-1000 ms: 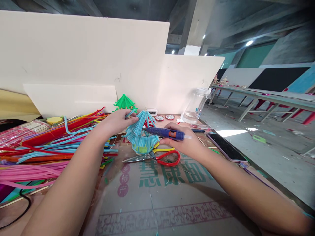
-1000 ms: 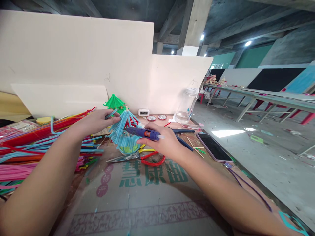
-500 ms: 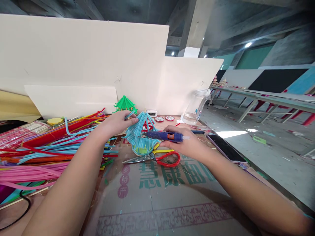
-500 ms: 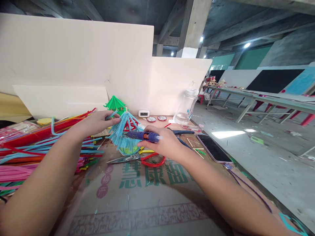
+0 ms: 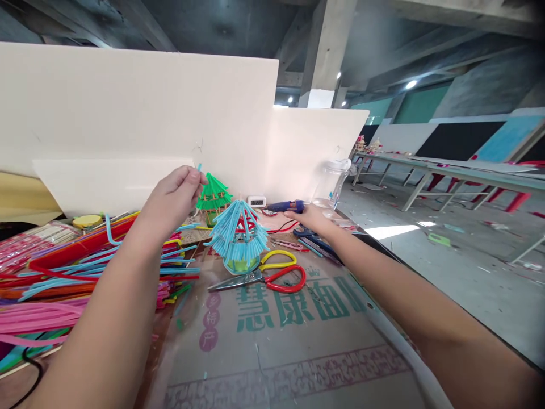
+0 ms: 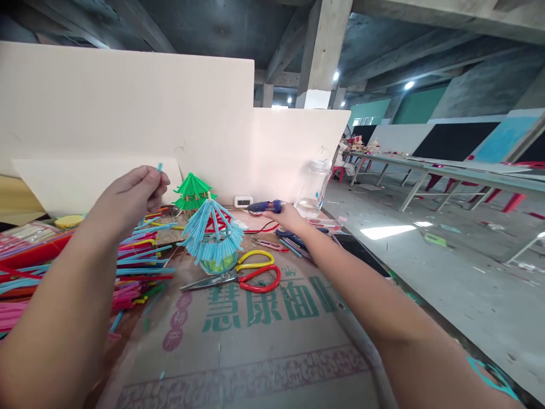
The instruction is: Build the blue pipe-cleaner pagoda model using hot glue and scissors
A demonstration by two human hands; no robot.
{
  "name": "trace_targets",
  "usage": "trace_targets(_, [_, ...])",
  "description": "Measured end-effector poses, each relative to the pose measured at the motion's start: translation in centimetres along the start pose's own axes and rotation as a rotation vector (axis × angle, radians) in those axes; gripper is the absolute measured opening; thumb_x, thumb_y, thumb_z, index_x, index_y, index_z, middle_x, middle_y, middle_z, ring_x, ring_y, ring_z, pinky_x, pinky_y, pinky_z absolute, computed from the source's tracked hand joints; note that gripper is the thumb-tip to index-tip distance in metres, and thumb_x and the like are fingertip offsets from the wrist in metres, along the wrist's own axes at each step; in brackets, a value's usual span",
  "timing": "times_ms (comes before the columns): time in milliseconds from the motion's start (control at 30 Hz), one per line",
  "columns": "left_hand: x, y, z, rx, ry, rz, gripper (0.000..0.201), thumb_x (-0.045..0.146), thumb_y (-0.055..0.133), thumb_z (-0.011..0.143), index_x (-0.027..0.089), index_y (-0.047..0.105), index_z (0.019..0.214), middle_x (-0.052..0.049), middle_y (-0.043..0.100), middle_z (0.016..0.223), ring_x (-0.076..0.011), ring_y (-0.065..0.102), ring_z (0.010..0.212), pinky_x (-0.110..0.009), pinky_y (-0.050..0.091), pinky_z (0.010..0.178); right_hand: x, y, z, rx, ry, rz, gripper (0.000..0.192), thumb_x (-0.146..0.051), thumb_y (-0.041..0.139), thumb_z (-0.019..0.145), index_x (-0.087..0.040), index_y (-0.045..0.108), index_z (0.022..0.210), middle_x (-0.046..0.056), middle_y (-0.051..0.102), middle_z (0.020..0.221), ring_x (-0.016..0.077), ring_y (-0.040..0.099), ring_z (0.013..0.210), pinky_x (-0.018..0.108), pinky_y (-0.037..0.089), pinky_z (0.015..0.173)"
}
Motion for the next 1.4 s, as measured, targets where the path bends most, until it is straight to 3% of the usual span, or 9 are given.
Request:
trace_targets(200, [2.7,0.4,-1.0,-0.005,0.043,0.042,0.031,0.049,0.056,0.087,0.022,0.071,0.087,-0.003,0.069,0.093,-0.0199,0.059,0.087,-0.03,0.044,0.075,2.6,4.2,3.2,-0.078,0.089,-0.064,0.027,-0.034,0.063,0.09,-0.014,0.067,0.108,0.008,0.07,0.108,0.0218,0.064,0.099,0.035,0.052,0.088])
trace_targets(467, [1.9,1.7,-1.5,-0.186,-0.052,-0.119,0.032,0.051,0.067,0.081,0.019,0.066,0.085,0.003,0.055,0.064,-0.011,0.047,0.059,-0.023,0.037,0.054,4.0,7.5,3.7,-0.199,0.187,-0.198,0.035,-0.036,0.058,0.095,-0.016,0.058,0.124,0.009,0.06,0.124,0.022,0.062,0.105,0.043,0.054,0.087])
trace_targets(667, [2.5,2.5,-1.6,-0.218,-0.045,-0.159,0.033,0.05,0.066,0.082,0.018,0.062,0.086,0.003,0.06,0.068,-0.0107,0.051,0.061,-0.023,0.039,0.057,2.9,2.2,1.2,-0.039,0.101,-0.215,0.061,-0.027,0.078,0.075,-0.011,0.056,0.129,0.017,0.063,0.124,0.0293,0.061,0.111,0.04,0.049,0.095])
trace_targets(800, [3.0,2.7,-1.7,-0.216,-0.003,-0.078,0.034,0.05,0.063,0.084,0.017,0.064,0.079,0.002,0.059,0.068,-0.0102,0.049,0.061,-0.023,0.037,0.058,-1.2,-4.4,-1.8,0.272,-0.016,-0.212,0.047,-0.028,0.056,0.09,-0.009,0.052,0.133,0.021,0.051,0.14,0.0286,0.044,0.134,0.04,0.033,0.11])
trace_targets(900, [2.9,3.3,-1.9,-0.23,-0.01,-0.063,0.035,0.051,0.064,0.083,0.017,0.065,0.079,0.002,0.058,0.067,-0.0109,0.049,0.062,-0.024,0.038,0.058,-6.6,-6.0,-4.4,0.311,-0.114,-0.148,0.031,-0.037,0.048,0.094,-0.015,0.066,0.107,0.01,0.07,0.107,0.0209,0.064,0.1,0.033,0.045,0.092])
trace_targets(967, [2.8,4.1,-2.0,-0.269,-0.008,-0.072,0.036,0.053,0.063,0.083,0.017,0.065,0.078,0.001,0.061,0.069,-0.012,0.052,0.064,-0.025,0.04,0.061,-10.7,-4.2,-6.1,0.134,-0.208,0.035,0.032,-0.041,0.049,0.093,-0.017,0.069,0.088,0.004,0.071,0.079,0.0171,0.064,0.075,0.03,0.048,0.074])
trace_targets(1100, [2.9,5.7,-2.2,-0.337,0.023,-0.12,0.036,0.053,0.064,0.083,0.018,0.068,0.079,-0.002,0.067,0.075,-0.0144,0.058,0.068,-0.027,0.045,0.066,-16.8,0.3,-9.4,-0.11,-0.387,0.104,0.031,-0.04,0.052,0.092,-0.019,0.069,0.077,0.0,0.064,0.065,0.0128,0.055,0.061,0.025,0.039,0.057])
trace_targets(1300, [2.4,6.3,-2.2,-0.354,0.016,-0.107,0.038,0.055,0.064,0.081,0.017,0.068,0.081,-0.004,0.068,0.075,-0.0166,0.059,0.068,-0.028,0.046,0.063,-14.7,4.0,-9.6,-0.239,-0.245,0.418,0.023,-0.041,0.059,0.088,-0.02,0.065,0.079,-0.001,0.064,0.065,0.0129,0.058,0.057,0.026,0.046,0.058])
trace_targets(1400, [2.2,4.8,-1.6,-0.191,0.051,-0.008,0.039,0.055,0.06,0.084,0.018,0.069,0.089,-0.003,0.068,0.08,-0.0165,0.059,0.072,-0.028,0.046,0.066,-13.3,4.4,-9.5,-0.235,-0.179,0.552,0.025,-0.042,0.058,0.087,-0.02,0.061,0.077,0.0,0.066,0.066,0.0131,0.058,0.056,0.027,0.048,0.059])
Point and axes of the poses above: each hand's wrist, its own z-axis towards the middle knuckle, its own y-axis out of the palm, x = y × z, the point moved 9 cm from there along z, towards the middle knuckle
